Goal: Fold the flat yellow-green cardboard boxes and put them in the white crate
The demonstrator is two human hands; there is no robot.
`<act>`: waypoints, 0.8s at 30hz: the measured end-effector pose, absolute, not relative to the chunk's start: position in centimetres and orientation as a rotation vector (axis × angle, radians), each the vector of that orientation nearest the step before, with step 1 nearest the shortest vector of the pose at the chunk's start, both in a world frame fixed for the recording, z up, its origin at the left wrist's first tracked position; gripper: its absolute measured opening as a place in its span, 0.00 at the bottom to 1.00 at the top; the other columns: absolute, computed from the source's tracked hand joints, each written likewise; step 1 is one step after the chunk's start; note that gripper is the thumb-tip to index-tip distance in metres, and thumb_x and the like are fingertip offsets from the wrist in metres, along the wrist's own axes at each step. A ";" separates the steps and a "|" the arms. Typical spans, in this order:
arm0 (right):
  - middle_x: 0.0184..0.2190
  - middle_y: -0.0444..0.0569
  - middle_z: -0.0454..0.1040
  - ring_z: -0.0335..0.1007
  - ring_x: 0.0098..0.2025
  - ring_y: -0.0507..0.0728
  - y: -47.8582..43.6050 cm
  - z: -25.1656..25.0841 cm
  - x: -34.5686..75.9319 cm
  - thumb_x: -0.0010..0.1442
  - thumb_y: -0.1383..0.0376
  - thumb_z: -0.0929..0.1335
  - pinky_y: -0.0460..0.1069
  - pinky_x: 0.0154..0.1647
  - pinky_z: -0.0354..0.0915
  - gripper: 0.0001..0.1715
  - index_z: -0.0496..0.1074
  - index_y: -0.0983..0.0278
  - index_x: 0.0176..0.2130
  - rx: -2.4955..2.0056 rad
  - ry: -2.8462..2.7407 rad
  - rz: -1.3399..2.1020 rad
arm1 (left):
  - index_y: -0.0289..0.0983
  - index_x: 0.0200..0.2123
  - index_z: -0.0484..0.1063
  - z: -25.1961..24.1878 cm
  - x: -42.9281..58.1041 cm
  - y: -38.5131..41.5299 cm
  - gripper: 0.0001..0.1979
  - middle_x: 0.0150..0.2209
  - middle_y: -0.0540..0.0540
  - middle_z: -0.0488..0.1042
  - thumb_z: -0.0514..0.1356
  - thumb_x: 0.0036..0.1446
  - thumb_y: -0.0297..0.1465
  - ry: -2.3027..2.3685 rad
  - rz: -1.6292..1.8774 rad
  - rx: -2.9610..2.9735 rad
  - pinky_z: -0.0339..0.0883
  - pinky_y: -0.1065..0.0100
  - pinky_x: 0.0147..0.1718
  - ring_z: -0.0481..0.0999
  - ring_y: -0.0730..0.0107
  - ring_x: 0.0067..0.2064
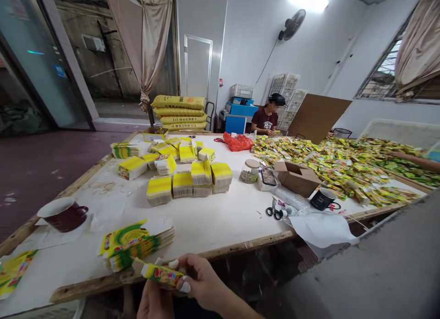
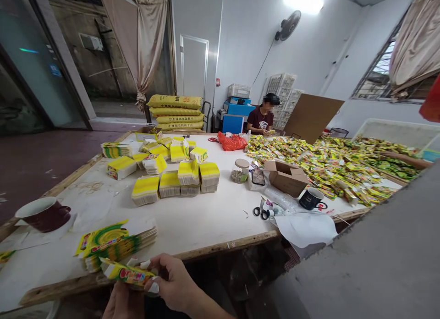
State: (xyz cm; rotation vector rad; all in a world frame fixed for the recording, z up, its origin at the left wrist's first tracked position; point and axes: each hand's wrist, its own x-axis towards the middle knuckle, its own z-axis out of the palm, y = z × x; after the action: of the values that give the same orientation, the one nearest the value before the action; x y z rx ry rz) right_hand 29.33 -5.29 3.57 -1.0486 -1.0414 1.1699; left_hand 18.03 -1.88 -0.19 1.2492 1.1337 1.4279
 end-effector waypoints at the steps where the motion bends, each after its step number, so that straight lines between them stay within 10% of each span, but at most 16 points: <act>1: 0.33 0.45 0.73 0.66 0.34 0.52 -5.4 3.5 29.2 0.54 0.57 0.74 0.47 0.38 0.63 0.19 0.75 0.64 0.44 -1.094 -1.053 1.106 | 0.37 0.48 0.73 -0.3 18.2 -2.0 0.20 0.42 0.43 0.77 0.56 0.64 0.46 1.167 1.442 1.187 0.75 0.60 0.39 0.77 0.63 0.40; 7: 0.27 0.45 0.72 0.69 0.33 0.53 -5.6 3.6 29.5 0.53 0.75 0.64 0.46 0.35 0.63 0.14 0.78 0.64 0.31 -1.224 -1.261 0.578 | 0.37 0.35 0.74 1.9 18.2 -2.8 0.27 0.31 0.51 0.78 0.69 0.41 0.53 1.121 1.397 0.599 0.72 0.69 0.34 0.76 0.67 0.34; 16: 0.30 0.46 0.74 0.70 0.34 0.52 -6.2 4.1 29.8 0.51 0.80 0.63 0.44 0.37 0.65 0.22 0.80 0.63 0.37 -1.275 -1.564 0.594 | 0.38 0.31 0.74 3.5 15.9 -2.9 0.22 0.32 0.52 0.78 0.74 0.35 0.44 1.060 1.547 0.556 0.72 0.70 0.38 0.75 0.69 0.37; 24: 0.34 0.48 0.76 0.66 0.37 0.54 -6.5 6.1 32.8 0.63 0.76 0.65 0.48 0.44 0.65 0.18 0.80 0.60 0.43 -1.283 -2.205 0.211 | 0.42 0.51 0.71 2.8 9.5 -2.2 0.38 0.49 0.41 0.79 0.66 0.41 0.58 0.970 1.208 1.084 0.68 0.53 0.55 0.77 0.50 0.52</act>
State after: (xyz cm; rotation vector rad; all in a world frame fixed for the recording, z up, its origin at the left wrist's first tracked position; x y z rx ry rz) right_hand 32.82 -6.51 6.14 -1.2827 -2.2051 0.2110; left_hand 9.55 -2.23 2.77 1.0842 0.9700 1.2083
